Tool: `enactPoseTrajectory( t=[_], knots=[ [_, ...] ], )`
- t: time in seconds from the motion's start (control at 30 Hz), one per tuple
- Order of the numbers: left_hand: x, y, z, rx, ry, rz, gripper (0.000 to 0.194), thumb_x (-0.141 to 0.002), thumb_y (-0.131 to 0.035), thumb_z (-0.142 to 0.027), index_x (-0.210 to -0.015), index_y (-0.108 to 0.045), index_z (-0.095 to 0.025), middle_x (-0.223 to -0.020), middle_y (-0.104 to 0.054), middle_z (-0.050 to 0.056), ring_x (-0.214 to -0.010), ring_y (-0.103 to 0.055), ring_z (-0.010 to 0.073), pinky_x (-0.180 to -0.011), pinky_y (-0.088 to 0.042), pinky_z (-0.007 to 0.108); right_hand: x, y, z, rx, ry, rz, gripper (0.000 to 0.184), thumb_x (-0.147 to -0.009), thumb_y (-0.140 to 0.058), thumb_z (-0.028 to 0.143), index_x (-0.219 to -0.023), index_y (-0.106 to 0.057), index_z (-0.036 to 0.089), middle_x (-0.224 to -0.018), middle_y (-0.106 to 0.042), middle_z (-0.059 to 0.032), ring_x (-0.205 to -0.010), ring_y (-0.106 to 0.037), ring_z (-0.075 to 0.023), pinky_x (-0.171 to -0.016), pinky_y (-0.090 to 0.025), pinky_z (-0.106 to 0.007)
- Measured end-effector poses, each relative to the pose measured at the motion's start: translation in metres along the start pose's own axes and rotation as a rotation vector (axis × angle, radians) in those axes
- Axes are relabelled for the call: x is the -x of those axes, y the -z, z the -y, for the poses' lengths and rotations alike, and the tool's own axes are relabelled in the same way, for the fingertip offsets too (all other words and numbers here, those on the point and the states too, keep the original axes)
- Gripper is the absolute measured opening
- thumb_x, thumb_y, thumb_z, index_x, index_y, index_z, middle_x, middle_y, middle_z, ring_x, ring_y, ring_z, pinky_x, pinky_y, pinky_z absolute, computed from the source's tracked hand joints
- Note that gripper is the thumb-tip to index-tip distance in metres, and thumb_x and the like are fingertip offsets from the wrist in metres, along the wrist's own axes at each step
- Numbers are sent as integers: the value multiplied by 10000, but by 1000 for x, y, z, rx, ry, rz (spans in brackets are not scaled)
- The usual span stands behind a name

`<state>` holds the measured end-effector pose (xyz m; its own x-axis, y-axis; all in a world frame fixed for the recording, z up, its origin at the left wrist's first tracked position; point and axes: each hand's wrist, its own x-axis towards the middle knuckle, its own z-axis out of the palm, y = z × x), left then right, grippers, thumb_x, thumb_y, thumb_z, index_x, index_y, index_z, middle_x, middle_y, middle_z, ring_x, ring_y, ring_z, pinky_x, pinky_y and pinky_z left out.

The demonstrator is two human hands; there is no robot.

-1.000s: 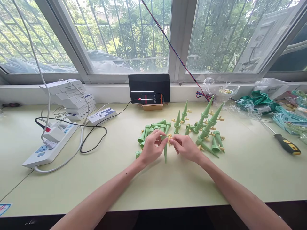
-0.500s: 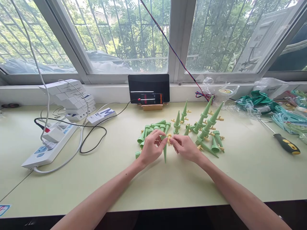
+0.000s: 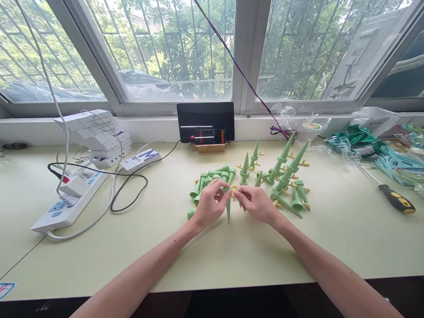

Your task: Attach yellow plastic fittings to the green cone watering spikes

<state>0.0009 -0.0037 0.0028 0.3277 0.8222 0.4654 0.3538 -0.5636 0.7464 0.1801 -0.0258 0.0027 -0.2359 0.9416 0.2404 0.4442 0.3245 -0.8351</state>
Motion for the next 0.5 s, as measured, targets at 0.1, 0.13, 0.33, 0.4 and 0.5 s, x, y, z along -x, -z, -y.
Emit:
enactPoseTrajectory(
  t=[0.1, 0.13, 0.33, 0.4, 0.5],
  knots=[
    [0, 0, -1, -5, 7, 3, 118, -916, -562, -313, -906, -580, -197, -896, -553, 14, -627, -528, 81, -543, -472, 216, -1, 0, 0, 1, 2, 3, 361, -967, -461, 399, -676, -530, 197, -560, -550, 15, -504, -484, -121, -534, -388, -258],
    [0, 0, -1, -4, 10, 4, 118, -917, -561, -314, -908, -580, -197, -897, -552, 13, -625, -527, 79, -544, -471, 215, -1, -1, 0, 1, 2, 4, 360, -967, -461, 399, -679, -534, 197, -559, -549, 15, -504, -484, -122, -533, -388, -258],
    [0, 0, -1, -8, 9, 9, 123, -923, -551, -322, -922, -580, -203, -904, -543, 12, -610, -526, 77, -546, -470, 222, 0, 0, 0, -1, 3, 6, 356, -967, -458, 413, -700, -554, 197, -555, -550, 15, -499, -481, -124, -531, -392, -260],
    [0, 0, 0, -8, 9, 7, 126, -923, -549, -326, -926, -578, -204, -907, -541, 11, -603, -527, 75, -537, -465, 221, 0, 0, 0, -1, 1, 7, 355, -965, -460, 413, -697, -549, 197, -554, -548, 15, -499, -480, -124, -531, -392, -260],
    [0, 0, 0, -9, 19, 6, 127, -922, -551, -329, -932, -574, -204, -917, -541, 10, -594, -527, 72, -529, -458, 219, 0, 0, 0, -1, -2, 11, 348, -963, -465, 409, -698, -540, 198, -558, -548, 15, -502, -479, -123, -530, -393, -259]
  ],
)
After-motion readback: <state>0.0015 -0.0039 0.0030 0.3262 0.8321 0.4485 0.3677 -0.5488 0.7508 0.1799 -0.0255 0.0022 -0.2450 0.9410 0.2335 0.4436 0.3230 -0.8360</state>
